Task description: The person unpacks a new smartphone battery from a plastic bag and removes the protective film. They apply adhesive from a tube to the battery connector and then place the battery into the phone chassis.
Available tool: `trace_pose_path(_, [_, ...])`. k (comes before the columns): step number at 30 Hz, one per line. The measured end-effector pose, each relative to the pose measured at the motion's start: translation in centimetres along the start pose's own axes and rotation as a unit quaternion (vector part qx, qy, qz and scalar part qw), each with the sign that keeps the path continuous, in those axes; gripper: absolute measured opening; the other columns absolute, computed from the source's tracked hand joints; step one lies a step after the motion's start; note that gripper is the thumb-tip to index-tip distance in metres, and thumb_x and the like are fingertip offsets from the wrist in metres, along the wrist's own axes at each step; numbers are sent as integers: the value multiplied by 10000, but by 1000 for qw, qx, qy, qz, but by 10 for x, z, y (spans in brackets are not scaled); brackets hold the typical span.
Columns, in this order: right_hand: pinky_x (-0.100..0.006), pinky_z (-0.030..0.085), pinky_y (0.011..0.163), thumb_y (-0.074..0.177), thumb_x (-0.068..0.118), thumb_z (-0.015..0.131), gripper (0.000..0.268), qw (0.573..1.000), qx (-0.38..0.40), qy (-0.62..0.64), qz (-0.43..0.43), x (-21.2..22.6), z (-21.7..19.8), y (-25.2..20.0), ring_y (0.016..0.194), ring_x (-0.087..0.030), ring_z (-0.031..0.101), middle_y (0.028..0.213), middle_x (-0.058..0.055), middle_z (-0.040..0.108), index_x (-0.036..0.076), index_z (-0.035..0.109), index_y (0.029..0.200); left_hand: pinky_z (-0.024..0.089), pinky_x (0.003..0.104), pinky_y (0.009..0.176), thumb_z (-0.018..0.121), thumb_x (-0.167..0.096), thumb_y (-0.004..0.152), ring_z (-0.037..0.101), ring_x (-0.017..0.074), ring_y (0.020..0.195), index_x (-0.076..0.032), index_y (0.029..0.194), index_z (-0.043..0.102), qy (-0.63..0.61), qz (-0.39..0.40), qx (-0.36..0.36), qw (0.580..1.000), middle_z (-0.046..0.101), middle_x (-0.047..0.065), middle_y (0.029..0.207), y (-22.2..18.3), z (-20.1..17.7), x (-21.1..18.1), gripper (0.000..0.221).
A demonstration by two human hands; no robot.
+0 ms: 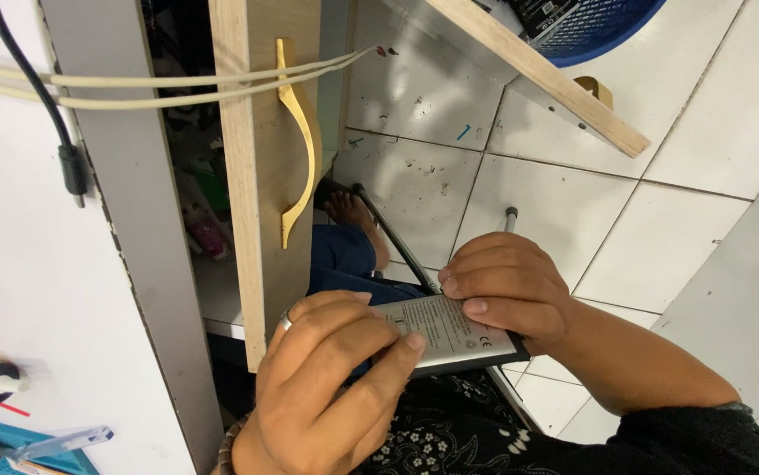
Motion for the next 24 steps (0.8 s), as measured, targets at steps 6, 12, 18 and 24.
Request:
trace_pose_path(6, [-405,696,783,1044,35,565,126,1000,-23,3,-1,-5,1,0,935,-298,717,1164,-203,664,-2,551,1164,643,363,749,643,31,934,696,216,793,-4,934,742,62,41,-19,997,698,95,868,-3,-7,-4,105])
trace_pose_path(12, [-440,730,812,1008,-72,587,185,999,-14,-17,-46,5,-4,9,989,-343,697,1179,-229,614,-21,494,1160,638,538,1007,727,-301,982,653,367,1129,-111,1199,676,47,12,-1,999,674,179,1168,-12,-5,7,293])
trace_pose_path(18, [-494,719,845,999,-87,539,231,998,19,-38,-52,9,-7,10,988,-375,667,1207,-243,566,-18,492,1214,644,456,1034,585,-273,997,719,431,1206,9,1175,614,-124,-132,-12,983,598,363,1331,-9,-6,25,335])
trace_pose_path(24, [-465,704,846,1019,34,572,140,997,-45,-47,-45,4,-14,-4,999,-381,696,1164,-185,566,38,530,1153,594,450,1118,627,-142,959,682,399,1307,-47,1101,620,-209,-228,-17,951,557,304,1424,-10,-2,33,171])
Point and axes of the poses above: each hand's wrist, its own y-axis towards the middle knuckle, its own z-axis out of the palm, x = y × z, the point moved 10 cm from there along y, towards the middle knuckle
